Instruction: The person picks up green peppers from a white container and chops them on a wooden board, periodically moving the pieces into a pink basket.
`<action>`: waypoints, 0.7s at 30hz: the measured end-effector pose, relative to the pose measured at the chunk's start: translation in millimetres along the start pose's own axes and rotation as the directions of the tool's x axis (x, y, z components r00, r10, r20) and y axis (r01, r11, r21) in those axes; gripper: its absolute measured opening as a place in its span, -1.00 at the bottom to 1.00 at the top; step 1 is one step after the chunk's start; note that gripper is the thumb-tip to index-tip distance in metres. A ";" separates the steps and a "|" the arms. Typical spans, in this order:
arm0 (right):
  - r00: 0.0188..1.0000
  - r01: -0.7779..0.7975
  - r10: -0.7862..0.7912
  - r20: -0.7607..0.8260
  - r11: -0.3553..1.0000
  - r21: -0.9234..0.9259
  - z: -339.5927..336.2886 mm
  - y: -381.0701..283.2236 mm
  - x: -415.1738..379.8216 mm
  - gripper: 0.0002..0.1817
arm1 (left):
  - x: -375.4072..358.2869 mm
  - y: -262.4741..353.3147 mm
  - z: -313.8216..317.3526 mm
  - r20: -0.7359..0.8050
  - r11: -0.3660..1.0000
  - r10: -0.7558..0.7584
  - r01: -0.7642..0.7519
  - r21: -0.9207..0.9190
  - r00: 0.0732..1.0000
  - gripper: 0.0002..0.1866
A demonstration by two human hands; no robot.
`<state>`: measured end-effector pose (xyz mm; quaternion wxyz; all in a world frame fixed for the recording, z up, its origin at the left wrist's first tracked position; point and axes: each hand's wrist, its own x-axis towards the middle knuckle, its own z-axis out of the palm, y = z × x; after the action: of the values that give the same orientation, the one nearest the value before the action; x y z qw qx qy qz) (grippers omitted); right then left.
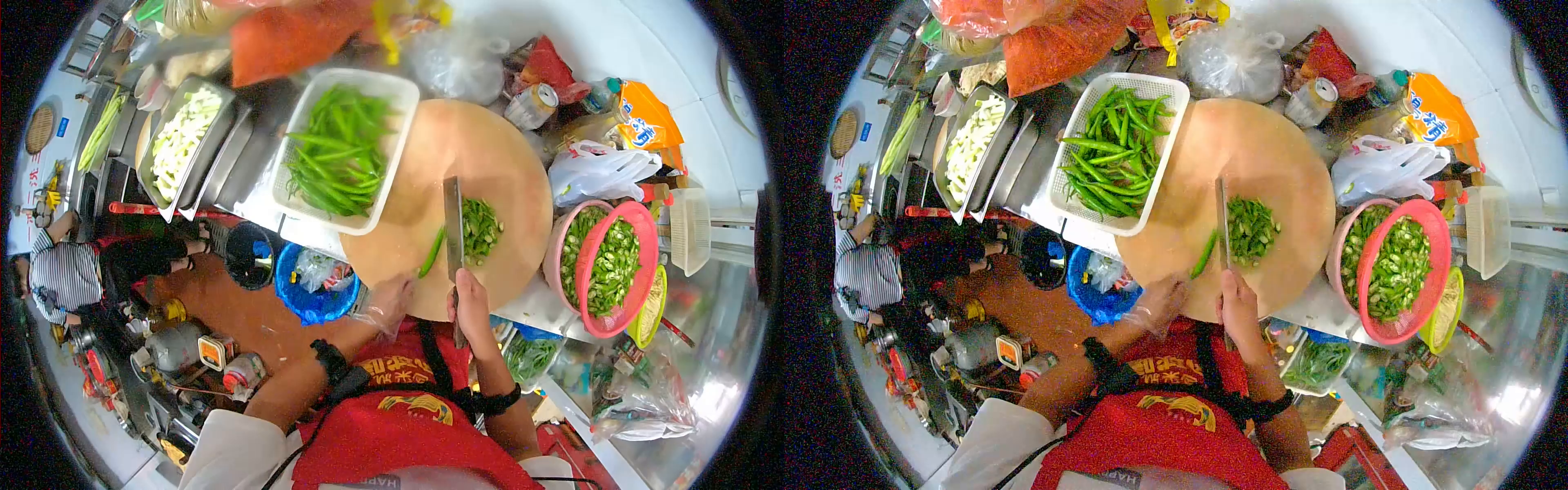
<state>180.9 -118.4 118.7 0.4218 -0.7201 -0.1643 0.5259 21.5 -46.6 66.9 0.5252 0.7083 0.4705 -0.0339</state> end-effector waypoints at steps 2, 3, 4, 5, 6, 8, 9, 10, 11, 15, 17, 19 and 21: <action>0.999 -0.038 0.038 0.017 0.999 0.025 -1.1 14.1 6.4 -0.58 | 1.8 0.1 1.2 0.015 0.999 -0.006 0.005 0.035 1.000 -0.69; 0.997 -0.073 0.071 0.032 0.996 0.050 -2.9 19.7 8.1 -0.51 | 2.9 1.1 1.8 0.029 0.997 -0.007 0.005 0.073 1.000 -0.68; 0.997 -0.071 0.070 0.026 0.996 0.052 -3.9 19.1 7.3 -0.51 | 4.6 -2.2 5.2 0.032 0.997 -0.002 0.000 0.074 0.999 -0.68; 0.997 -0.075 0.074 0.019 0.996 0.043 -3.7 17.7 7.0 -0.52 | 7.0 -7.9 9.0 0.021 0.993 0.056 -0.058 0.100 0.998 -0.72; 0.997 -0.078 0.078 0.018 0.996 0.032 -2.7 15.5 8.4 -0.52 | 9.7 -13.4 11.3 0.005 0.986 0.112 -0.111 0.127 0.994 -0.75; 0.999 -0.030 0.029 0.036 0.999 0.025 -1.6 10.7 0.3 -0.52 | 7.6 -9.8 10.6 -0.012 0.989 0.073 -0.071 0.131 0.997 -0.75; 0.999 0.024 -0.025 0.039 0.999 0.023 -2.6 9.4 -2.8 -0.51 | 8.4 -6.7 10.4 -0.020 0.989 0.048 -0.045 0.139 0.999 -0.74; 0.999 0.024 -0.025 0.030 0.999 0.025 -3.6 15.1 0.4 -0.51 | 10.7 -4.7 10.7 -0.014 0.989 0.054 -0.051 0.140 0.998 -0.74; 1.000 -0.012 0.012 0.028 1.000 0.013 -3.9 23.3 5.8 -0.51 | 12.6 -2.5 11.7 -0.019 0.990 0.019 -0.016 0.138 1.000 -0.73; 0.993 -0.105 0.103 0.053 0.994 0.039 -5.4 12.7 -0.2 -0.51 | 15.9 -3.5 11.7 -0.030 0.984 0.063 -0.057 0.169 0.998 -0.71; 0.996 -0.067 0.065 0.060 0.997 0.038 -2.8 14.2 -1.4 -0.57 | 18.1 -8.6 17.4 -0.056 0.988 0.064 -0.056 0.143 0.996 -0.70; 0.999 -0.022 0.020 0.050 0.999 0.042 -5.8 15.8 -0.7 -0.57 | 22.6 -8.3 22.1 -0.074 0.990 0.082 -0.073 0.121 0.994 -0.70; 0.990 -0.110 0.102 0.094 0.991 0.079 -7.9 18.5 5.5 -0.51 | 26.8 -7.5 21.8 -0.068 0.991 0.049 -0.040 0.130 0.997 -0.70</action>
<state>186.3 -129.0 101.6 0.4153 -0.6851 -0.1224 0.5858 40.8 -46.6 37.2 0.4623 0.7517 0.4697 -0.0272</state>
